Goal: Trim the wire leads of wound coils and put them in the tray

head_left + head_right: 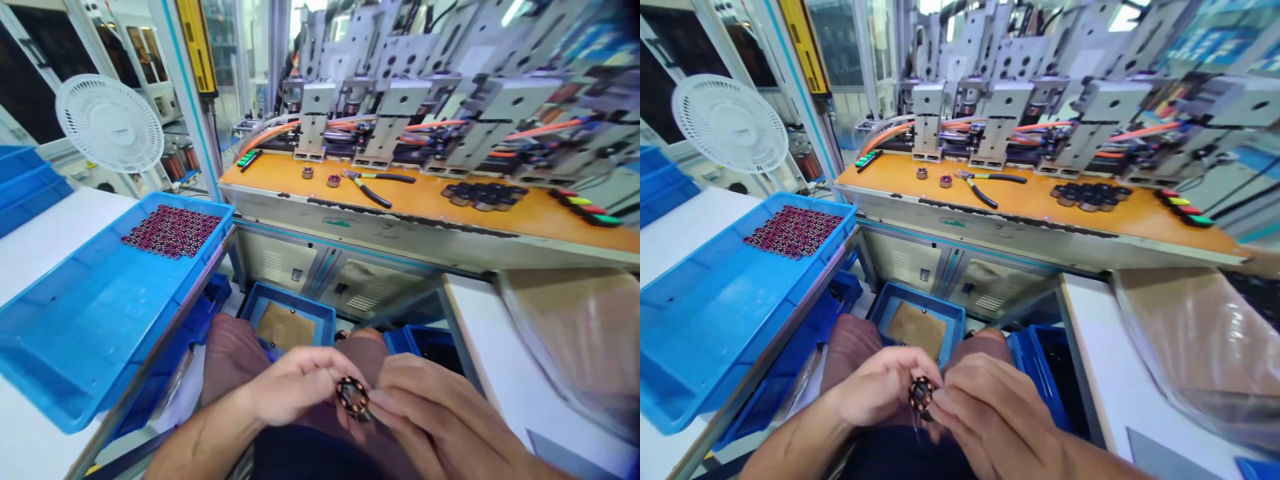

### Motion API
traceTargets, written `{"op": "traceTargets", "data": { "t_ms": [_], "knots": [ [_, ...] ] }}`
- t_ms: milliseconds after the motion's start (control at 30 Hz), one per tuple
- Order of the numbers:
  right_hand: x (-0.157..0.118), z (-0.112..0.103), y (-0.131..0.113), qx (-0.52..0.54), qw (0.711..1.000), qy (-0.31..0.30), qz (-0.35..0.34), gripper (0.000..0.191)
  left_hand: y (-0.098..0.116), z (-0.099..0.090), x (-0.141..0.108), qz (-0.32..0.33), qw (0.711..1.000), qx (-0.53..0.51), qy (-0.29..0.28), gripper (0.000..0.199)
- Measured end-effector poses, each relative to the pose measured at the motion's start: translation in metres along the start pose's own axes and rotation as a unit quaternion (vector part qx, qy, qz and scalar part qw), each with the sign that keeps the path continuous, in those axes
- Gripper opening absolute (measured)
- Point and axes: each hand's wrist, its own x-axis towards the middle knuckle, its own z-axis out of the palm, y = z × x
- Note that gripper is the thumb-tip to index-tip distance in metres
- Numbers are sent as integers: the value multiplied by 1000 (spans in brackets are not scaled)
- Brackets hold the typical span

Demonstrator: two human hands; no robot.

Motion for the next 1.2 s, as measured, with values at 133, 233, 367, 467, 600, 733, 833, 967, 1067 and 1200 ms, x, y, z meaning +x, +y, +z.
{"op": "traceTargets", "data": {
  "t_ms": [133, 233, 367, 467, 600, 733, 833, 967, 1067, 1200],
  "knots": [
    [3, 1, -2, -10, 1000, -7, -2, 15, -2, -3, -2, 13, 1000, 10, -13, 33],
    [3, 2, -4, -10, 999, -29, 22, 12, 4, 1, -6, 92, 995, 33, 7, 23],
    [2, 3, -6, 10, 995, -36, 94, 12, 12, 5, -9, 173, 984, 25, 23, 23],
    [4, 4, -5, 52, 992, -44, 108, 11, 14, 5, -8, 195, 980, -22, 34, 23],
    [10, 3, -2, 78, 993, -49, 67, 13, 8, -1, -5, 81, 996, -5, 41, 45],
    [11, 3, -1, 67, 995, -53, 44, 10, 6, -4, -6, 4, 1000, 24, -3, 38],
    [10, 5, -3, 65, 995, -45, 67, 9, 13, 0, -10, 46, 994, 78, 53, 22],
    [11, 12, -4, 120, 986, -6, 118, 8, 23, 3, -14, 129, 970, 151, 143, 25],
    [12, 18, -1, 165, 972, 27, 162, 12, 24, -1, -14, 188, 954, 182, 143, 24],
    [12, 23, 0, 202, 958, 46, 197, 14, 21, -3, -11, 245, 934, 206, 158, 29]
  ]
}}
